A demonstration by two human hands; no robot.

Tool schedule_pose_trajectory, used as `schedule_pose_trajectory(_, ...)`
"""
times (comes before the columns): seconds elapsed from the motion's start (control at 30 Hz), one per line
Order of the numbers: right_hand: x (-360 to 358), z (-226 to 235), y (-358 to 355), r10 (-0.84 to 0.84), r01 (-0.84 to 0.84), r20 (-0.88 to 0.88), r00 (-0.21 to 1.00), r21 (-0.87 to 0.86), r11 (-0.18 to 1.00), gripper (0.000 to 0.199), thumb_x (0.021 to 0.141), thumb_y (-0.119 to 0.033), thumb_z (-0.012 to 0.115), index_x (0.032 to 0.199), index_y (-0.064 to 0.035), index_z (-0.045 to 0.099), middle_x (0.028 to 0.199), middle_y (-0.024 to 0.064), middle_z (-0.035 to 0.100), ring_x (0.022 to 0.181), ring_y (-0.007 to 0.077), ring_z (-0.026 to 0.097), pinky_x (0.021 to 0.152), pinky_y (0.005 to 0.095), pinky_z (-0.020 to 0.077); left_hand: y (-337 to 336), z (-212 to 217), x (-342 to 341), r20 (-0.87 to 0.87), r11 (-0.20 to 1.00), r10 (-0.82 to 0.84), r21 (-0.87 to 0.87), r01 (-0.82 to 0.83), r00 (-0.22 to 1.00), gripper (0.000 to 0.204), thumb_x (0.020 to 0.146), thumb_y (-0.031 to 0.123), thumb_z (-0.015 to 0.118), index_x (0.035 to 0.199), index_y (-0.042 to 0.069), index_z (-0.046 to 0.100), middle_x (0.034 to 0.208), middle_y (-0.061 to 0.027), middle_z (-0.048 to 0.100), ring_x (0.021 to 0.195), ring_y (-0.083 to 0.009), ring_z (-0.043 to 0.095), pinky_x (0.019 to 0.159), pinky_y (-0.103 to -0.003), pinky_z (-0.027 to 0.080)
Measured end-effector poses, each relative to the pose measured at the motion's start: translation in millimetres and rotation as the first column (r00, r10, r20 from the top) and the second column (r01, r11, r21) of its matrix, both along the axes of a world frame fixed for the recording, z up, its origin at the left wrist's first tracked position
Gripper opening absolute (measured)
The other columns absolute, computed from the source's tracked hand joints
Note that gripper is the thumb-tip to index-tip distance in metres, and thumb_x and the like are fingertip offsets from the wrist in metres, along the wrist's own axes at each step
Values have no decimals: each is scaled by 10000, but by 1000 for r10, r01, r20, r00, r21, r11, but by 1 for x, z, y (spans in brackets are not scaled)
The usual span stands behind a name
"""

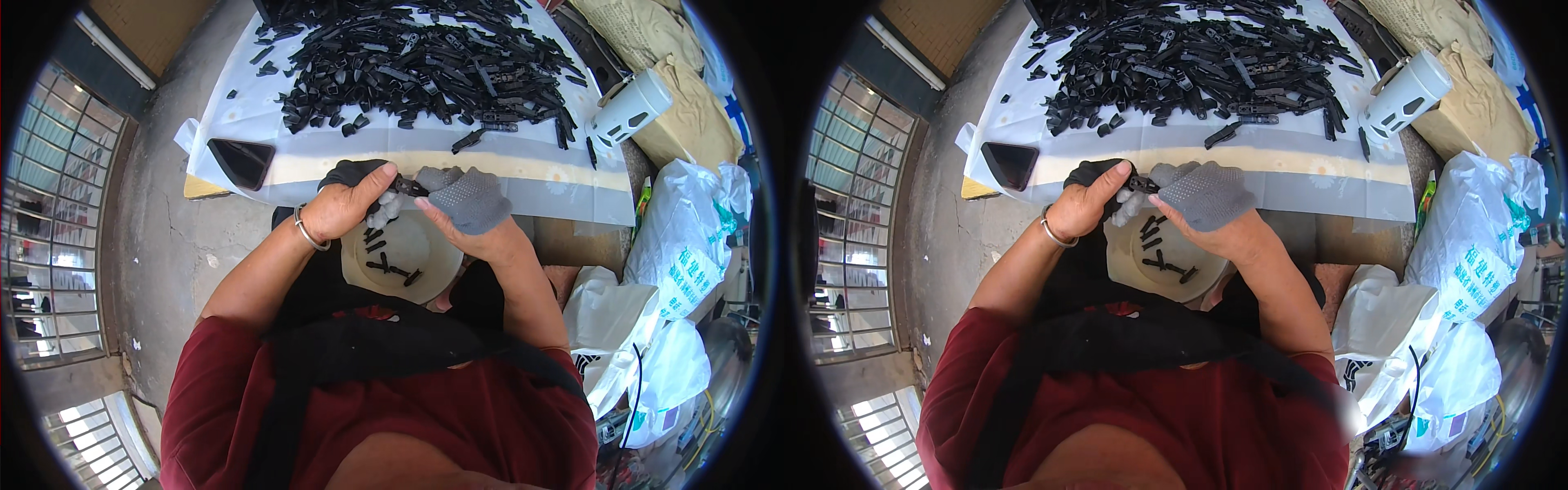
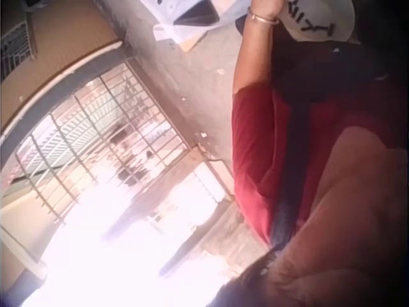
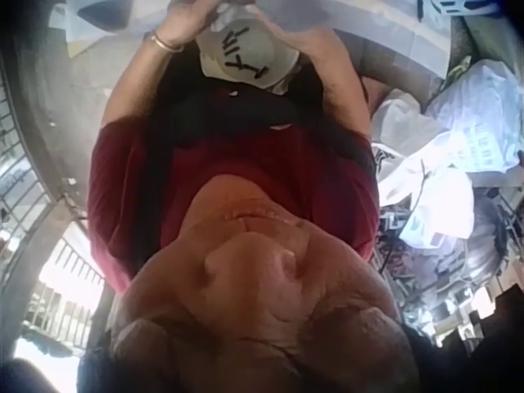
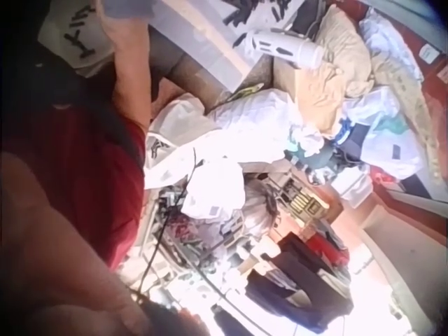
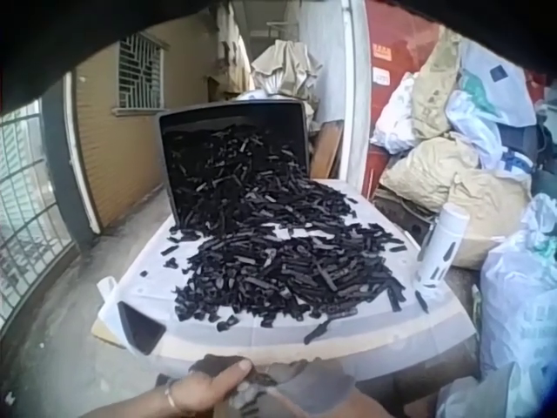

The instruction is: Sorting small black plastic components from a large pile on a table into a white bucket.

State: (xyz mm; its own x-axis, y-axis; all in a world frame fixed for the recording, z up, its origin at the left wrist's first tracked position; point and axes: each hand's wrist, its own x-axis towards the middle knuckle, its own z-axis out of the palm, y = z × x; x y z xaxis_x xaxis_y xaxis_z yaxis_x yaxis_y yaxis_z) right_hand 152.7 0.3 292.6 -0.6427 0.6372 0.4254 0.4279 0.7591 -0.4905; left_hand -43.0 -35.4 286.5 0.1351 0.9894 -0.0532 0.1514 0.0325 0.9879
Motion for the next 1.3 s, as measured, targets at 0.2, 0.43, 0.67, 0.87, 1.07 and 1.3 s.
schedule_pose_trajectory(0.2,-12,-6,-9,-117,77,228,967,174,982,250,804,-261,579,938,-50,595,889,99,595,822,292,553,713,394,437,0,5,14,-325,971,49,236,31,944,372,934,281,343,864,-5,572,780,-190,597,725,-357,555,655,-371,439)
schedule_pose_trajectory(0.43,-11,-26,-10,58,-55,83,995,-47,997,277,839,-318,516,956,-75,578,858,112,595,807,311,554,683,411,442,1,-4,-4,-572,947,-48,235,220,819,414,920,331,348,798,-1,561,730,-207,576,711,-376,551,645,-403,437)
schedule_pose_trajectory(0.67,6,-10,43,-475,498,249,844,-35,867,341,841,-389,502,932,-78,609,878,146,607,805,336,565,708,421,451,53,-16,-4,-768,883,303,449,137,564,312,839,328,504,957,52,589,847,-159,608,799,-312,591,687,-380,470)
schedule_pose_trajectory(0.87,-3,-36,62,-462,348,351,815,341,873,209,804,-244,518,899,-82,609,777,127,588,758,323,566,652,437,445,98,-34,16,-793,841,395,515,165,465,201,787,202,538,954,97,576,892,-132,593,831,-292,585,681,-385,467)
schedule_pose_trajectory(1.07,3,-30,52,-430,346,187,883,360,866,174,764,-131,540,910,-52,592,770,116,588,748,317,570,640,415,451,91,-43,8,-752,810,387,554,192,534,276,778,193,558,1030,79,560,959,-141,590,865,-290,582,732,-368,467)
schedule_pose_trajectory(1.3,-1,-10,27,-184,184,-38,982,-4,983,236,794,-213,580,963,-49,591,790,121,597,725,304,561,647,384,447,57,-3,2,-819,970,94,204,134,566,349,760,234,604,1042,37,547,953,-164,596,860,-299,584,739,-340,459)
